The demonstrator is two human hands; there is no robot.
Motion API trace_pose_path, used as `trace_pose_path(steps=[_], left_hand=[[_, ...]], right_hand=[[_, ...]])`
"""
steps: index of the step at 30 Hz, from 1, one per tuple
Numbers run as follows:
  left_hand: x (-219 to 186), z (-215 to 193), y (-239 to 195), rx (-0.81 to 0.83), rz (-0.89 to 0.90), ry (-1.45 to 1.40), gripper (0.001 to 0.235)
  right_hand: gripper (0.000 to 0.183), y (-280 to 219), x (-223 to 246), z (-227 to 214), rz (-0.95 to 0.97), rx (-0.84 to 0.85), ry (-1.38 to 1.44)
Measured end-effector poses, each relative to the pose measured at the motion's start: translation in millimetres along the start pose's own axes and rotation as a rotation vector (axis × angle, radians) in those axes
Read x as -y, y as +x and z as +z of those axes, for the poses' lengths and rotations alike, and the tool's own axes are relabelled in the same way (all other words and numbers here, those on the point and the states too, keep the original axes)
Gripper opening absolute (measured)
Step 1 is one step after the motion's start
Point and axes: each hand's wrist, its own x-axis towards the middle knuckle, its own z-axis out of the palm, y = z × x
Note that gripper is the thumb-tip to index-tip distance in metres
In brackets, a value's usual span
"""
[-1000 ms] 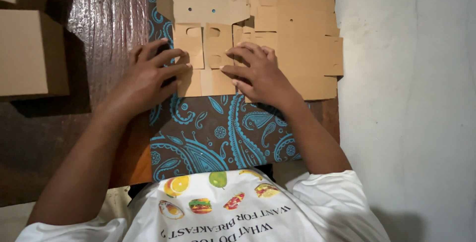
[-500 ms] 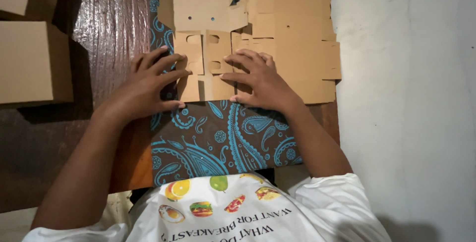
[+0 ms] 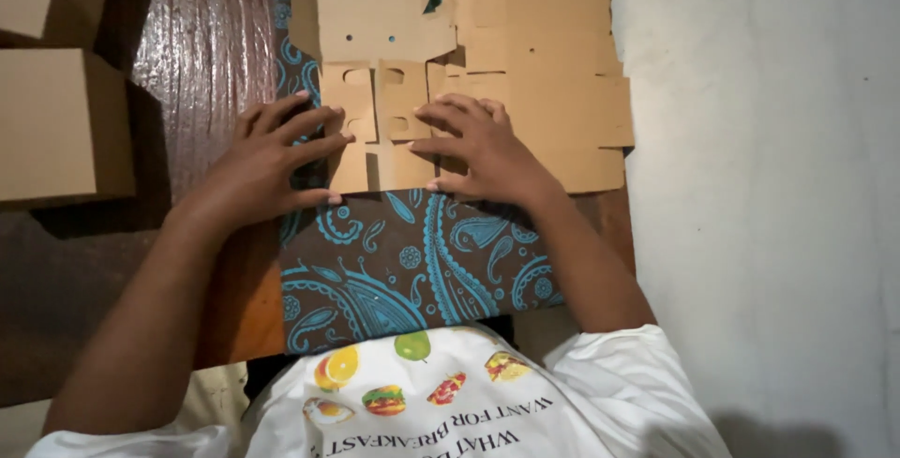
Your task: Assembling small cardboard boxes by folding flat templates and tucking in tabs.
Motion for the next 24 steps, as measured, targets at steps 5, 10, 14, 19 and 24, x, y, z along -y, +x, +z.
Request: trace_pose_path(steps=[5, 10, 14, 19, 24], left_hand=[[2.5, -0.9, 0.9, -0.01, 0.009, -0.005, 0.071], [1.0, -1.6, 0.4, -0.009, -0.001, -0.002, 0.07], [1.8, -1.6, 0.7, 0.014, -0.006, -0.021, 0.07], [4.1, 1.1, 0.3, -0.011, 0.006, -0.001, 0.07], [3.6, 3.0, -1.1, -0.029, 0.014, -0.022, 0.07]], right_hand=[[0.053, -0.1, 4.2, -7.7, -0.003, 0.024, 0.0], [0.058, -1.5, 2.9, -7.3, -0.018, 0.049, -0.017], [0.06, -3.0, 3.1, -6.1, -0.022, 0.044, -0.027], [0.058, -1.3, -0.3, -5.2, -0.025, 0.049, -0.02], [0.061, -2.6, 0.6, -2.6, -0.025, 0.047, -0.041]])
